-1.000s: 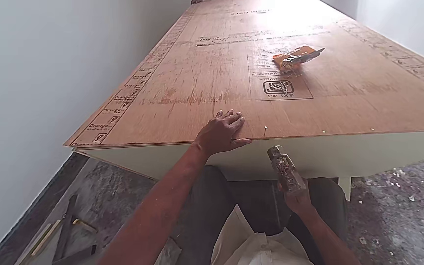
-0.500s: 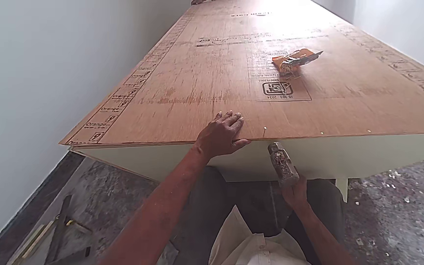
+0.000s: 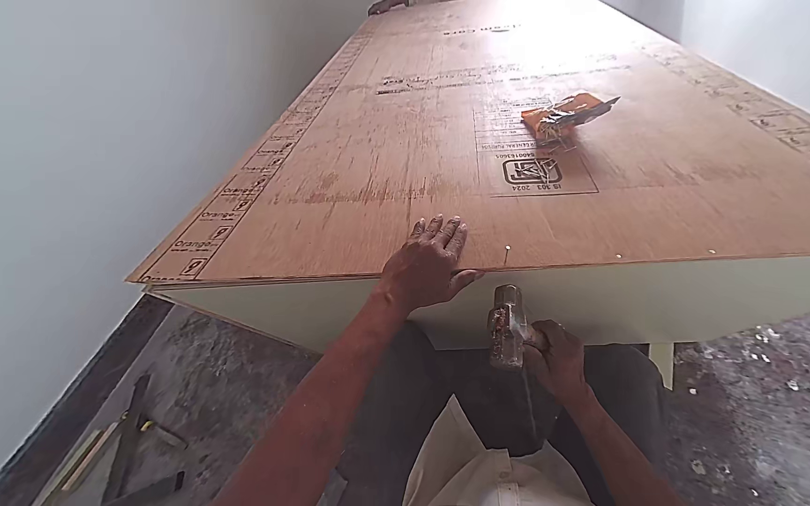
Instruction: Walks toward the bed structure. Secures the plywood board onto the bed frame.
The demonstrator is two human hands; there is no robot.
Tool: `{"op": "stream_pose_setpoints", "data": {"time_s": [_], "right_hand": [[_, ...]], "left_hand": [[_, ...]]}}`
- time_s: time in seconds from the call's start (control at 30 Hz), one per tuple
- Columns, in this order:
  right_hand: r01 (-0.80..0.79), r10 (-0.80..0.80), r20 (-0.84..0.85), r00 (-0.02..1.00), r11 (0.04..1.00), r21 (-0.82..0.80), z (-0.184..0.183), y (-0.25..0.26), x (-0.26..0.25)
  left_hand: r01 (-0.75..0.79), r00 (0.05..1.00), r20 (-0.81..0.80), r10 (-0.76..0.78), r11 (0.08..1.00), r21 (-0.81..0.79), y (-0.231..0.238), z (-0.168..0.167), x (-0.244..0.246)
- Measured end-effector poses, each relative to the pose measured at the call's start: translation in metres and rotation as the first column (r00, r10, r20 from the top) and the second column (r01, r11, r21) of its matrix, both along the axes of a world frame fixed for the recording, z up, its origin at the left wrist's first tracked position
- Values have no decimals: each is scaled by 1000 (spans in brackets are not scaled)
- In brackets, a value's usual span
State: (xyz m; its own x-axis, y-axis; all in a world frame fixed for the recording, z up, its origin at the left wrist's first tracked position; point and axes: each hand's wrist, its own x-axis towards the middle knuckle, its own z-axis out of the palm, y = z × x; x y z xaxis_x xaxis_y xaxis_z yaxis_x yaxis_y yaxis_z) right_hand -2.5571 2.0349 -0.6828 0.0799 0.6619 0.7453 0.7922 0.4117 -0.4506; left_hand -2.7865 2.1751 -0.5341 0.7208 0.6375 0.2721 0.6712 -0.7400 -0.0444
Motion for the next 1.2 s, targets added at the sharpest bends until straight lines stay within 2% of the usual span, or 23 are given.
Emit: {"op": "stream_pose_setpoints", "data": {"time_s": [0.2,0.4,0.6,0.73,0.8,0.9,0.97,1.0,1.1,1.13,1.2], "right_hand": [[91,-89,111,990,996,-11,2,13,0],[14,-17,125,992,1000,25,0,12,3],[9,-4,112,994,999,-44,1,10,1],[-50,48,101,994,999,21,-2,7,4],[-53,55,74,996,998,-25,-3,9,5],[-63,58,-44,997,990,-127,-2,4,3],[-117,73,-244,967,979,-169,-6,-8,-1],[-153,82,-378,922,975,-162,-14,-14,-4],[-207,111,-724,681,977,-46,-29,-28,-7],[-188,113,-775,622,982,-7,-27,-30,-4],[-122,112,-813,571,991,51,-14,-28,7]], "left_hand": [[-8,999,-36,8,1000,8,-1,-1,0],[-9,998,-69,11,999,31,-2,-1,1],[-5,998,-68,7,999,38,-1,-1,1],[0,998,-65,3,999,43,-2,-1,2],[1,998,-56,2,999,53,-2,-3,-1],[12,1000,-30,-10,997,77,0,-6,-1],[35,999,-9,-34,992,118,2,-9,-2],[45,999,-11,-44,990,136,4,-11,-3],[65,998,-3,-66,984,166,7,-15,-6],[67,998,-2,-68,983,172,6,-15,-7],[73,997,5,-75,979,191,8,-14,-7]]}}
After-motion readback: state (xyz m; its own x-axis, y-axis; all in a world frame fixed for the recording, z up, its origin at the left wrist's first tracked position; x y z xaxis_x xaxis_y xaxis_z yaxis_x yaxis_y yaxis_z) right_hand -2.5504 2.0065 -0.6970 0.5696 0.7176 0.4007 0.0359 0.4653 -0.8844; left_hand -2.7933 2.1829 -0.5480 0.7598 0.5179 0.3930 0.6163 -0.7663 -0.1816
